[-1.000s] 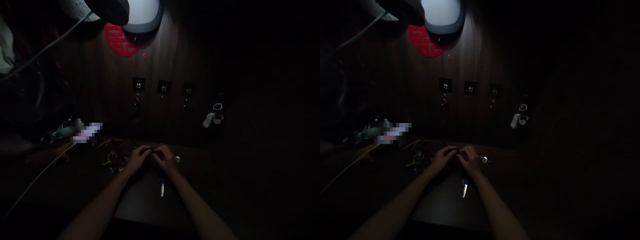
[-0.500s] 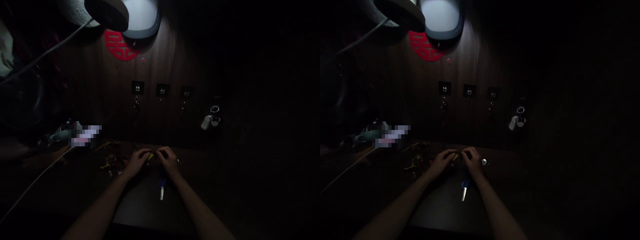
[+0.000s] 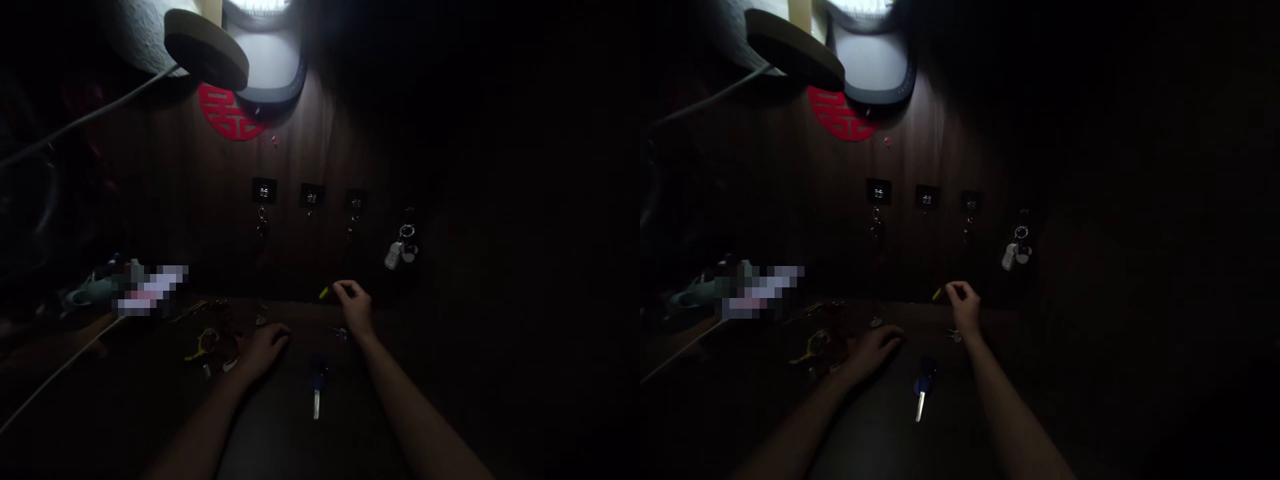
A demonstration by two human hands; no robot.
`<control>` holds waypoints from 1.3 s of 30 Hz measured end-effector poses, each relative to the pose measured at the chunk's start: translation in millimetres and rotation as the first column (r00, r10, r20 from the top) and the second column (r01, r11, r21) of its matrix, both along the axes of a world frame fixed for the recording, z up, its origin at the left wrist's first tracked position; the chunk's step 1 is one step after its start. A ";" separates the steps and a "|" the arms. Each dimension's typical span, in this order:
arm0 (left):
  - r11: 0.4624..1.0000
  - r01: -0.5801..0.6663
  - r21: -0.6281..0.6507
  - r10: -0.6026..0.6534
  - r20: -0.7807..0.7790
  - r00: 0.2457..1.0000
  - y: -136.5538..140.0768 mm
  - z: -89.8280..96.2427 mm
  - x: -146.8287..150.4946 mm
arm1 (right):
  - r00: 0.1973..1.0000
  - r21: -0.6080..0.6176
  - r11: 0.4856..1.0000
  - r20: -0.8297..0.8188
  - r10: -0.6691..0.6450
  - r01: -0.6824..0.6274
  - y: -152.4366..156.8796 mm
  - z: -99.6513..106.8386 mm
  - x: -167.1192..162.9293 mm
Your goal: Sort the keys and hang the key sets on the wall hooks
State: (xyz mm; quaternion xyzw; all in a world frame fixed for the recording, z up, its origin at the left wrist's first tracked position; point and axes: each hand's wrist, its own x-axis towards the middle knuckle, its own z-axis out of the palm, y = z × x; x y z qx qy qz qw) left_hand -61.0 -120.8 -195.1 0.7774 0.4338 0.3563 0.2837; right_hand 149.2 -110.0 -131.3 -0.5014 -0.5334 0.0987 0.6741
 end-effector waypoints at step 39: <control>0.999 0.039 0.006 -0.039 0.033 0.999 3.5 -3.3 -0.8 | 0.987 0.063 0.990 -0.111 -0.116 0.124 57.1 115.2 30.7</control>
